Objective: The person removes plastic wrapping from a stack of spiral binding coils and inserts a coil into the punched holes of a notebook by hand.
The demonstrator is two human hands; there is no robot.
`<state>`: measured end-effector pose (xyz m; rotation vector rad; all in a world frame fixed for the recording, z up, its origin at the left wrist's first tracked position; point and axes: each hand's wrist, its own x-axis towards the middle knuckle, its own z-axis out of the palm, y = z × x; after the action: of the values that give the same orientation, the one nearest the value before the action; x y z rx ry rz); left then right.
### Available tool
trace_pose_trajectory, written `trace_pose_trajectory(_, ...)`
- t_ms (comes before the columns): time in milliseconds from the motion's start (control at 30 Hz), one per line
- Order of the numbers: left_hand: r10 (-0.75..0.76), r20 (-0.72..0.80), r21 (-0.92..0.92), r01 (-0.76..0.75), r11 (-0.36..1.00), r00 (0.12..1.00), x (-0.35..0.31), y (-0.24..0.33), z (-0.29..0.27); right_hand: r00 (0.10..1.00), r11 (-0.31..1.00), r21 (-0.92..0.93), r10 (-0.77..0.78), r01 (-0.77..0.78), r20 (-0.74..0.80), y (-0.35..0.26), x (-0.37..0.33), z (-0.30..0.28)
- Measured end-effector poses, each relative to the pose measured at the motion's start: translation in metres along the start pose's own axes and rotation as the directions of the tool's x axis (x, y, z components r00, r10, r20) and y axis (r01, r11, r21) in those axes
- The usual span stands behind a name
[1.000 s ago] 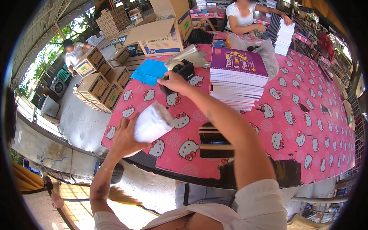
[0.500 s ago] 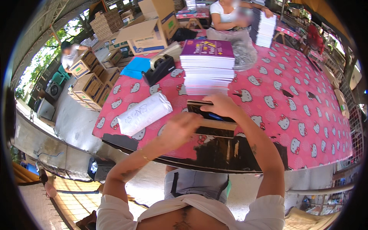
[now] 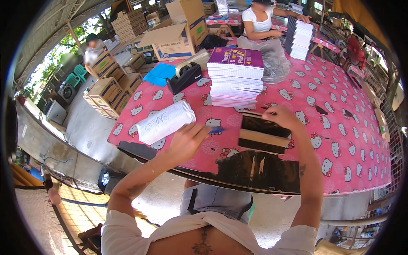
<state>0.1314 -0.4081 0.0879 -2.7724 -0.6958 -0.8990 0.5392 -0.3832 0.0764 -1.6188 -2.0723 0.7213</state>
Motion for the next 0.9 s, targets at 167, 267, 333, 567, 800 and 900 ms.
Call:
trace_pose_trajectory(167, -0.144, 0.104, 0.054, 0.139, 0.989, 0.984, -0.125, -0.019, 0.033, 0.893, 0.935, -0.103, -0.356, 0.340, -0.276, -0.127, 0.026, 0.054)
trace_pose_trajectory(267, -0.258, 0.069, 0.148, 0.246, 0.958, 0.964, -0.096, -0.019, 0.036, 0.858, 0.871, 0.014, -0.481, 0.492, -0.180, -0.165, 0.078, 0.118)
trace_pose_trajectory(333, -0.255, 0.200, 0.085, 0.243, 0.966, 0.946, -0.099, -0.029, 0.038, 0.856, 0.883, -0.057, -0.466, 0.465, -0.224, -0.180, 0.121, 0.168)
trace_pose_trajectory(567, -0.428, 0.068, -0.115, 0.434, 0.894, 0.901, -0.113, -0.035, -0.004, 0.872, 0.859, -0.205, -0.487, 0.469, -0.046, -0.180, 0.162, 0.190)
trace_pose_trajectory(800, -0.896, 0.092, -0.722, 0.649, 0.240, 0.435, -0.154, -0.089, -0.024, 0.869, 0.894, -0.308, -0.412, 0.326, -0.274, -0.219, 0.077, 0.232)
trace_pose_trajectory(900, -0.905, 0.046, -0.767, 0.596, 0.239, 0.422, -0.140, -0.094, -0.014, 0.787, 0.891, -0.328, -0.437, 0.314, -0.436, -0.205, 0.092, 0.236)
